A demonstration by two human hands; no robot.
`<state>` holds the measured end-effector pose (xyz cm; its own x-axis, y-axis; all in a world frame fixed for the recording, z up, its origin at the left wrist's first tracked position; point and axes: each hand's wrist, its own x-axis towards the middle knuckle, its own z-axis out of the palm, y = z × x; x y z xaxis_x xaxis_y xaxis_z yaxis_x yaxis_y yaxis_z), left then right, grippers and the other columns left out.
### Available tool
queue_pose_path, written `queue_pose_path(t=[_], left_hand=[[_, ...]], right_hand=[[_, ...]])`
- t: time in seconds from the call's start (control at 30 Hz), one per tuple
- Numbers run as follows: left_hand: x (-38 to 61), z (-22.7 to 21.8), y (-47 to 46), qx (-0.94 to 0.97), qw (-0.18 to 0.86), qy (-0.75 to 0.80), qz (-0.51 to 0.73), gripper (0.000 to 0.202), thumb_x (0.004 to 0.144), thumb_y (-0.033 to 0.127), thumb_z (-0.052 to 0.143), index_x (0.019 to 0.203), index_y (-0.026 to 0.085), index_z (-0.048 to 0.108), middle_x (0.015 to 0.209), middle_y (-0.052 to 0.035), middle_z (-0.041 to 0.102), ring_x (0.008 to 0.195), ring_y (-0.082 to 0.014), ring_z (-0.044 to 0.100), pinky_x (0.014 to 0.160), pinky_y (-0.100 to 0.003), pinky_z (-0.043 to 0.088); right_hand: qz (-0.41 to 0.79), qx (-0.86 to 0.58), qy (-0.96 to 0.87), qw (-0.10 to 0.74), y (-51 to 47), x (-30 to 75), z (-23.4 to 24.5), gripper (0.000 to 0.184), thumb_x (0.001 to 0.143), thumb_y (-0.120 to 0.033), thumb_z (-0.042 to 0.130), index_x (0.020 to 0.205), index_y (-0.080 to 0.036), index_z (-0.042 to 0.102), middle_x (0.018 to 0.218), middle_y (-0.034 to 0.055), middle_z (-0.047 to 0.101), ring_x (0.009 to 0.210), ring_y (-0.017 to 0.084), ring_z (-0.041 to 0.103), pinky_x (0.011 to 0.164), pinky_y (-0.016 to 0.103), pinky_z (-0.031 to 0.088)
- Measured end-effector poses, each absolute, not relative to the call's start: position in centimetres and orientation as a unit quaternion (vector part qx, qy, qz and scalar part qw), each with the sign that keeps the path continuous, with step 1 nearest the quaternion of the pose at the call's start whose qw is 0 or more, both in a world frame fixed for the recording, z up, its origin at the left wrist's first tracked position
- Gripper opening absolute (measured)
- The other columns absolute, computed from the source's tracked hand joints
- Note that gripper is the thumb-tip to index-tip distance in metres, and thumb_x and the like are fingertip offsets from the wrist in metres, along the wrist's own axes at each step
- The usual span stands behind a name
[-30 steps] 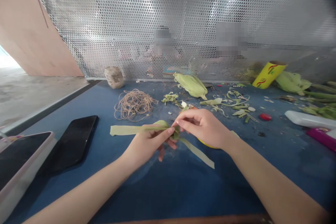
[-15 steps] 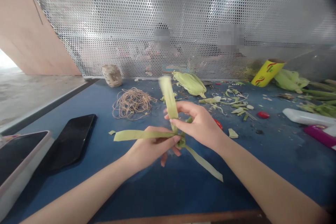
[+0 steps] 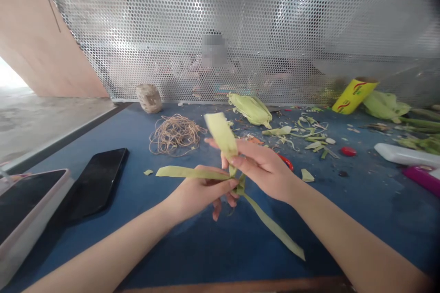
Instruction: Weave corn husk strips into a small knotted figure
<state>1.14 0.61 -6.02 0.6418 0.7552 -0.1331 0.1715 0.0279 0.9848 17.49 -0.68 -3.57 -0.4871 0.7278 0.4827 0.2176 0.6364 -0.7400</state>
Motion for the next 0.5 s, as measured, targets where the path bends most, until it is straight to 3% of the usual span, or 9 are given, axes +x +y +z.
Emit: queue_pose_path(t=[0.13,0.3,0.5], left_hand=[[1.1,-6.0,0.5,0.654,0.626,0.372,0.205,0.025,0.076,0.032,0.057,0.065,0.010,0.060,0.059,-0.0022,0.062,0.035,-0.0057,0.049,0.034,-0.018,0.043],[1.1,-5.6,0.4,0.627,0.634,0.386,0.237,0.018,0.074,0.028,0.060,0.066,0.012,0.059,0.055,0.0015,0.058,0.035,-0.0059,0.049,0.034,-0.018,0.042],[0.3,-5.3,0.9,0.619,0.646,0.373,0.248,0.021,0.076,0.030,0.058,0.065,0.012,0.057,0.056,0.0042,0.051,0.037,-0.0055,0.049,0.036,-0.018,0.040]], right_hand=[[0.209,-0.272,-0.821,0.456,-0.4,17.8,-3.6,0.032,0.090,-0.013,0.037,0.110,-0.027,0.057,0.097,0.0006,0.061,0.093,0.012,0.054,0.088,0.027,0.040],[0.010,-0.251,-0.897,0.364,0.0,18.6,-3.6,0.038,0.087,-0.006,0.037,0.105,-0.027,0.064,0.085,0.0041,0.054,0.084,0.014,0.046,0.078,0.031,0.041],[-0.027,-0.256,-0.918,0.301,0.2,19.8,-3.1,0.022,0.085,-0.025,0.051,0.102,-0.020,0.065,0.086,0.0066,0.052,0.085,0.017,0.044,0.077,0.032,0.040]])
